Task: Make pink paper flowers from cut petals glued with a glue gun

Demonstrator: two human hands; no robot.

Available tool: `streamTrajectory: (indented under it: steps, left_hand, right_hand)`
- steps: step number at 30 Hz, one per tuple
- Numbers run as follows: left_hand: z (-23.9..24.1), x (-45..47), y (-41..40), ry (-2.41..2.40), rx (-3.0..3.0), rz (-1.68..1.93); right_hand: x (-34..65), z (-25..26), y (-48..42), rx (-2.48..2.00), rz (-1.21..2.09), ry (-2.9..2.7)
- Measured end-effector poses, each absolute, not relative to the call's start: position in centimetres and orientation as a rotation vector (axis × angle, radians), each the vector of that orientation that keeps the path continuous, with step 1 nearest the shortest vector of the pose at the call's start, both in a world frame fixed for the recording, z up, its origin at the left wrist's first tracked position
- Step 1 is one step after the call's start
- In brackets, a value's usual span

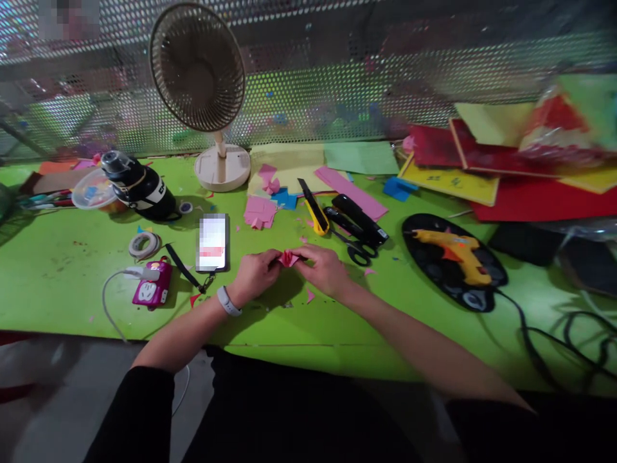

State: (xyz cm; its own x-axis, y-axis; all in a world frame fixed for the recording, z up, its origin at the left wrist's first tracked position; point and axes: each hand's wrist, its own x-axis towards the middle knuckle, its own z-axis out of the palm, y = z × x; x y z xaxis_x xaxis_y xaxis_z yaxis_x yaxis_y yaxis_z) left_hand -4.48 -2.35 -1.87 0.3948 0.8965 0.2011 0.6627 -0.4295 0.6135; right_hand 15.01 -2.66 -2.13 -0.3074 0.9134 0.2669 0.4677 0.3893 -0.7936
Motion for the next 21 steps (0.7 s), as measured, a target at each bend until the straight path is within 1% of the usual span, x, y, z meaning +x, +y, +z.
streamTrajectory:
  steps: [5,10,15,18,21]
  left_hand:
    - [-1.9,-4.6,-2.1,1.359,2.253,0.712]
    - [-1.8,-5.0,-1.6,1.365,2.148,0.751]
    - [-1.9,-5.3,-1.0,1.299,2.099,0.861]
    - [-2.1,-5.1,-1.2,1.282,2.104,0.858]
    - [-2.2,-4.8,-1.7,1.211,2.215,0.730]
  right_hand:
    - [15.2,-2.2,-2.4,-1.159,0.845,-1.936]
    - [15.6,-2.0,-1.8,-1.221,0.739,-1.893]
    - [17.7,-1.3,-0.1,-1.310,0.740,-1.697]
    - [18.6,-1.1,0.9,-1.369,0.891,-1.549]
    - [18.4,-0.9,1.9,-1.391,1.135,-1.689]
